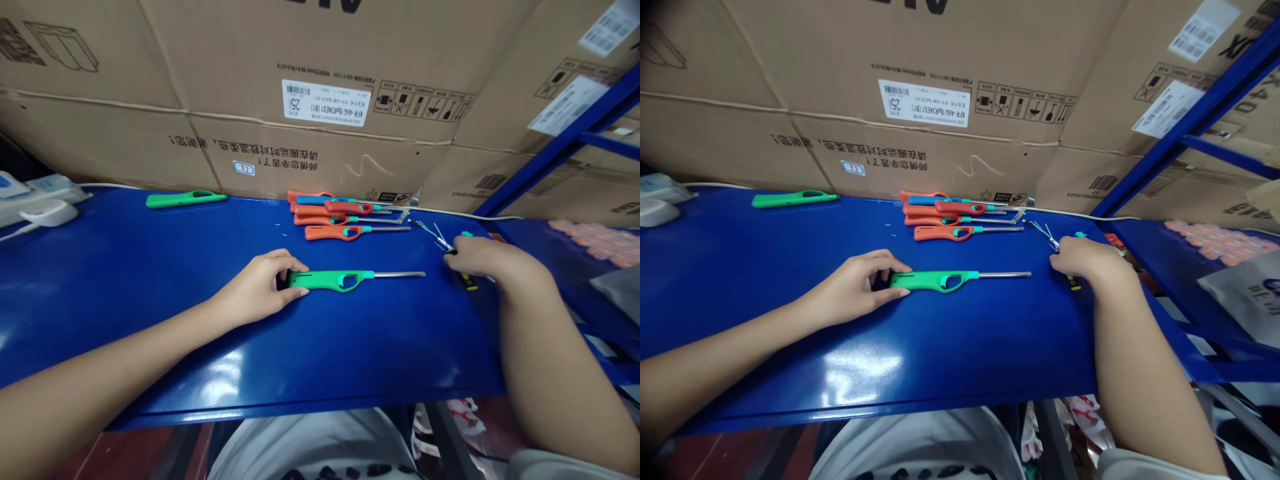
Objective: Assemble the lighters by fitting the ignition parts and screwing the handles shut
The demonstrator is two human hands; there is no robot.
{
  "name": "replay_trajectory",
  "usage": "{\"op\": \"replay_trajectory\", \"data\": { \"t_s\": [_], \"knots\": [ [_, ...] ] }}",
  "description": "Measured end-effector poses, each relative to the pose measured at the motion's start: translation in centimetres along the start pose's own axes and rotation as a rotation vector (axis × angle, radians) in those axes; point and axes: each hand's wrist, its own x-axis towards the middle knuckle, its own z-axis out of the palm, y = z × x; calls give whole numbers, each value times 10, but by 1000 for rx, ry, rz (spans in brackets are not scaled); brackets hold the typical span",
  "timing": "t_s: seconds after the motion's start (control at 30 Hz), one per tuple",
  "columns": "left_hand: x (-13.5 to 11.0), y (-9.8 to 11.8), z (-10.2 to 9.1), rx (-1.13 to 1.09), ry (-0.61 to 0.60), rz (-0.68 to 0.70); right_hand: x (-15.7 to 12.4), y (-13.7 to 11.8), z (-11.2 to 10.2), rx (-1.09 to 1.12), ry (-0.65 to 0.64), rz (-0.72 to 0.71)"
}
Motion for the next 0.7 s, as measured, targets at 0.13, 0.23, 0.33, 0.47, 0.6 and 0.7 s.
{"op": "replay_trajectory", "data": {
  "t_s": [0.13, 0.23, 0.33, 0.47, 0.6, 0.7],
  "knots": [
    [0, 1, 1, -20, -2, -29, -22, -8, -18, 49, -7, -166],
    [-1, 1, 3, -31, -8, -40, -47, -39, -32, 302, 221, -537],
    [-3, 1, 6, -53, -6, -44, -67, -85, -37, 790, 288, -616],
    [-4, 1, 8, -67, 10, -31, -73, -147, -22, 1482, -76, -643],
    [-4, 0, 9, -74, 11, -29, -61, -192, 1, 1784, -233, -692],
    [-4, 0, 10, -83, 4, -26, -50, -215, 11, 1797, -87, -856]
  ]
}}
